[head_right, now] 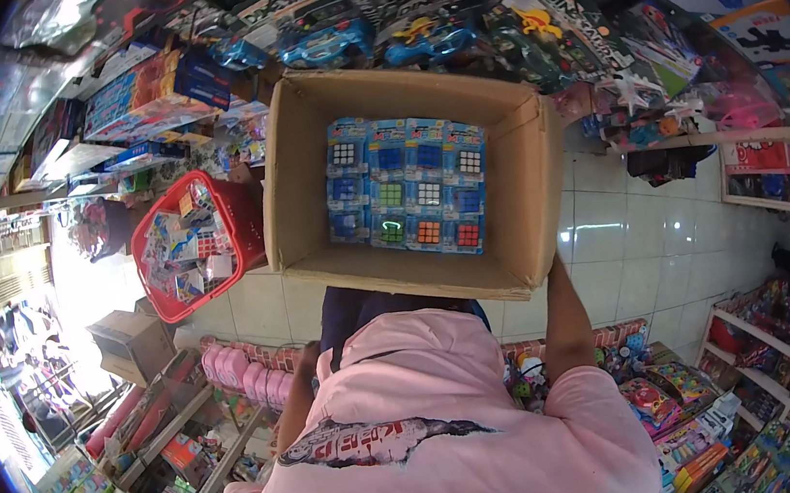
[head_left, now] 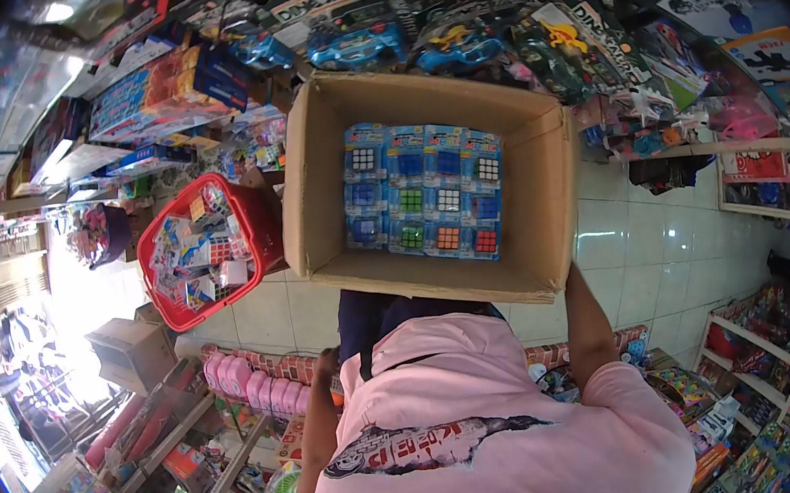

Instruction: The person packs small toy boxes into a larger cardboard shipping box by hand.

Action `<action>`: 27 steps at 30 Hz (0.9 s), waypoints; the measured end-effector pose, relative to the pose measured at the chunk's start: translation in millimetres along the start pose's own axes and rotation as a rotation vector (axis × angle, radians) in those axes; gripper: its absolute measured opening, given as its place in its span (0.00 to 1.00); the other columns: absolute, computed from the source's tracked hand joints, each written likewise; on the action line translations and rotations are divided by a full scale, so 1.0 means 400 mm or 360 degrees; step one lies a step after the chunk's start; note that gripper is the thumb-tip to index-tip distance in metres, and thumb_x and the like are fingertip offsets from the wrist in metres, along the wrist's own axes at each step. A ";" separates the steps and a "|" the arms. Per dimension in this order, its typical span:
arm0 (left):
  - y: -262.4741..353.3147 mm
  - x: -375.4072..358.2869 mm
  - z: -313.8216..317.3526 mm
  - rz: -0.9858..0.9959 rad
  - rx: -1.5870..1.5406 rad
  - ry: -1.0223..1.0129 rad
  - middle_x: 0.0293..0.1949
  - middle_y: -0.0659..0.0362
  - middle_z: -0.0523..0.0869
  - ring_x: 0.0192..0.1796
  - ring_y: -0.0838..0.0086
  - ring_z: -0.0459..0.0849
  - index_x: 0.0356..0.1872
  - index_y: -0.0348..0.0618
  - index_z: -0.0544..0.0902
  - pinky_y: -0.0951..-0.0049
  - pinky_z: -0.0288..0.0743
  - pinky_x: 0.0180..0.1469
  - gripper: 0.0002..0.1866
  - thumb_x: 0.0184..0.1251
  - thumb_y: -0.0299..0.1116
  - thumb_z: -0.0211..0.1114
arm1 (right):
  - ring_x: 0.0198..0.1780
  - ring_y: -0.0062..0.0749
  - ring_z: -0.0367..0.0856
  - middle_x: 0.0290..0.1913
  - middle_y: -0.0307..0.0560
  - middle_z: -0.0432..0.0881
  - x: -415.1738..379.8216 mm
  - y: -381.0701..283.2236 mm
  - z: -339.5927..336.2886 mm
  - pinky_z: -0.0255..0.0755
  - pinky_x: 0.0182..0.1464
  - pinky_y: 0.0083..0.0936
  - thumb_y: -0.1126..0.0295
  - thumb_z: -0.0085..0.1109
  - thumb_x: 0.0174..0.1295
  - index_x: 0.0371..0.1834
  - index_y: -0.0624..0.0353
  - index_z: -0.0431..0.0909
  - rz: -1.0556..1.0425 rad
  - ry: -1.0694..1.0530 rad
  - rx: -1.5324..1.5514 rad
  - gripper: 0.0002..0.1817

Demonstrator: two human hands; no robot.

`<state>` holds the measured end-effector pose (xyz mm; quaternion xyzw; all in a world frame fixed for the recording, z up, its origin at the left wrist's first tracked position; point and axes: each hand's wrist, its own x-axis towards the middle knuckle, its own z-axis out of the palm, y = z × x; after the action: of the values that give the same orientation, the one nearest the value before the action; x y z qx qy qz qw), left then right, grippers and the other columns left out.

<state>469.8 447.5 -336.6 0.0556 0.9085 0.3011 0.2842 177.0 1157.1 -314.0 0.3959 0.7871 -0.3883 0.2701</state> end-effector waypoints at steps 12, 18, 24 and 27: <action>0.071 0.101 -0.241 -0.0971 -0.1376 0.0253 0.45 0.57 0.89 0.36 0.72 0.88 0.57 0.41 0.80 0.69 0.76 0.36 0.19 0.78 0.46 0.58 | 0.41 0.37 0.87 0.51 0.49 0.86 -0.307 0.076 0.488 0.78 0.36 0.34 0.52 0.50 0.73 0.57 0.55 0.78 0.0021 -0.0908 -0.0742 0.21; -0.123 -0.132 -0.171 -0.1109 -0.1626 0.0438 0.39 0.54 0.89 0.33 0.67 0.88 0.54 0.37 0.82 0.67 0.76 0.29 0.23 0.76 0.49 0.60 | 0.36 0.31 0.87 0.44 0.46 0.87 -0.392 -0.213 0.715 0.76 0.33 0.29 0.53 0.49 0.74 0.56 0.56 0.78 -0.0423 -0.0746 -0.0699 0.20; -0.363 -0.480 0.040 -0.1532 -0.2111 0.0485 0.45 0.53 0.89 0.35 0.65 0.88 0.55 0.38 0.82 0.62 0.80 0.33 0.22 0.78 0.49 0.56 | 0.34 0.28 0.87 0.42 0.43 0.87 -0.588 -0.355 0.889 0.74 0.30 0.25 0.59 0.51 0.76 0.54 0.54 0.78 -0.0532 -0.0852 -0.0501 0.14; -0.287 -0.606 -0.061 -0.1754 -0.2216 0.0560 0.46 0.54 0.89 0.34 0.66 0.88 0.55 0.41 0.83 0.65 0.81 0.33 0.21 0.78 0.47 0.54 | 0.31 0.26 0.86 0.39 0.42 0.87 -0.713 -0.415 0.970 0.74 0.29 0.23 0.62 0.53 0.75 0.52 0.55 0.80 -0.0578 -0.0827 -0.0325 0.12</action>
<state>666.0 275.5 -269.9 -0.6186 0.4491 0.6080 0.2145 238.6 655.1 -253.4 0.1077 0.7845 -0.4372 0.4264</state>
